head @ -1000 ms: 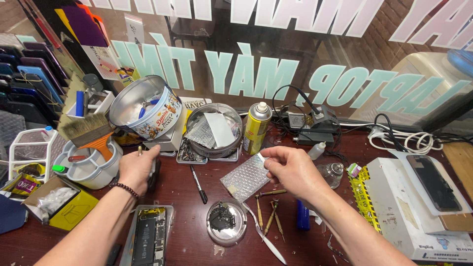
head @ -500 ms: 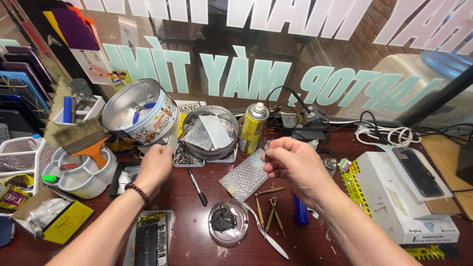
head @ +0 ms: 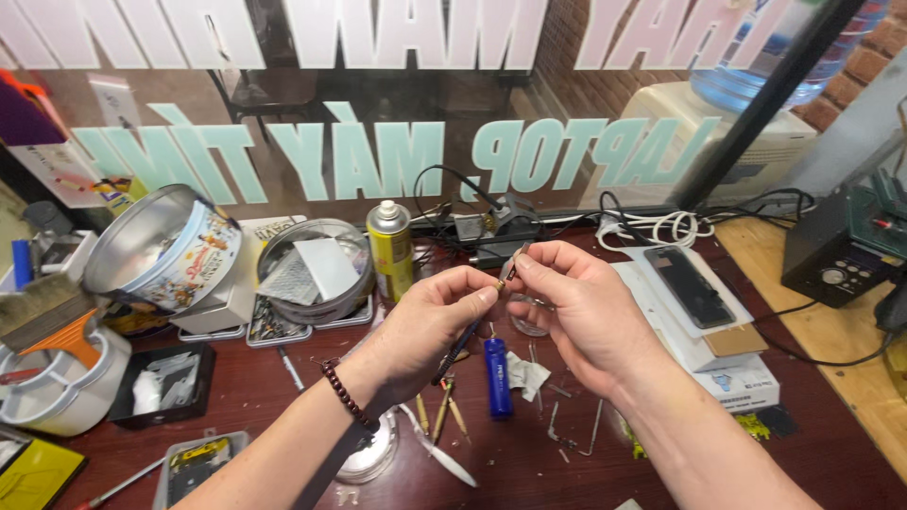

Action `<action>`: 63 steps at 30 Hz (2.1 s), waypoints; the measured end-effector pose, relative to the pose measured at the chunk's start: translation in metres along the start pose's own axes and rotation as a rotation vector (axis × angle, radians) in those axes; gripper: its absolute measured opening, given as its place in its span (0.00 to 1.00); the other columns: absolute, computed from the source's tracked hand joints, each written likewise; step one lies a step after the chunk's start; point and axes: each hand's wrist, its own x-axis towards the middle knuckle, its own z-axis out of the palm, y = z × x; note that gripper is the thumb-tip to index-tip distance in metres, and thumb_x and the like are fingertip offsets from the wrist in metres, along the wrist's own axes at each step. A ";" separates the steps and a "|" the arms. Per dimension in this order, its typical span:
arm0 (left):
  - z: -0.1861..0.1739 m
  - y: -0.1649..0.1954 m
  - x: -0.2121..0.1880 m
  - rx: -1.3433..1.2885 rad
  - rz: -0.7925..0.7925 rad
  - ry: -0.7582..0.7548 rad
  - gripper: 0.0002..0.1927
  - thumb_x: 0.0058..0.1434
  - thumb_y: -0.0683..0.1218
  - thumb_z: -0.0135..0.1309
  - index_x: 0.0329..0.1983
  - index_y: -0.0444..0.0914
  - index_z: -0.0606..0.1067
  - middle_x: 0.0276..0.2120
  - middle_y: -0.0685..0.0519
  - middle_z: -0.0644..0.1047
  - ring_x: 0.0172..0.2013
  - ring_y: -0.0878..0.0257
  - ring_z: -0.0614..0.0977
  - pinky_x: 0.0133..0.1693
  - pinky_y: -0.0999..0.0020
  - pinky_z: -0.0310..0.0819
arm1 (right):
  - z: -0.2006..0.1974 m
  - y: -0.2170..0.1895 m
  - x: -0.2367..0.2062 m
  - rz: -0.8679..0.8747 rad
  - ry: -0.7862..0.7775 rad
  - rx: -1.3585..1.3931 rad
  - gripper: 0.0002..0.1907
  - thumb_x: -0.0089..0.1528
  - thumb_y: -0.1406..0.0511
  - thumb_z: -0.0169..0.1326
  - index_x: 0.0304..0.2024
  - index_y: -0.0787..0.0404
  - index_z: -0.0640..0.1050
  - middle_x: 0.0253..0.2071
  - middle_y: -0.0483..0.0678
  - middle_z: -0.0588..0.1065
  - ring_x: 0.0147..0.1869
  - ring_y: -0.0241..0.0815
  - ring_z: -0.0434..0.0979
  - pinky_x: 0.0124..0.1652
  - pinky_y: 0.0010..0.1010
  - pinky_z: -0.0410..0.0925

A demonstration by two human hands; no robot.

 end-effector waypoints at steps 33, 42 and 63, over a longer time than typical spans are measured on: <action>0.322 -0.089 0.208 -0.098 0.003 -0.073 0.08 0.68 0.45 0.55 0.43 0.36 0.77 0.30 0.56 0.77 0.30 0.69 0.74 0.32 0.73 0.69 | -0.374 -0.105 -0.014 -0.071 -0.112 0.095 0.05 0.66 0.64 0.52 0.41 0.59 0.74 0.41 0.43 0.76 0.45 0.36 0.76 0.46 0.35 0.71; 0.309 -0.091 0.220 -0.218 -0.028 -0.112 0.07 0.67 0.44 0.55 0.40 0.34 0.77 0.29 0.55 0.77 0.28 0.69 0.74 0.31 0.72 0.69 | -0.357 -0.101 -0.012 0.055 0.061 0.196 0.04 0.66 0.63 0.52 0.41 0.54 0.73 0.40 0.41 0.75 0.44 0.35 0.73 0.43 0.32 0.67; 0.324 -0.094 0.247 -0.299 -0.058 -0.021 0.06 0.67 0.43 0.56 0.39 0.35 0.78 0.31 0.54 0.78 0.31 0.67 0.77 0.34 0.71 0.71 | -0.383 -0.102 0.013 0.034 0.018 0.117 0.04 0.65 0.62 0.53 0.39 0.53 0.74 0.38 0.39 0.74 0.44 0.34 0.73 0.44 0.35 0.67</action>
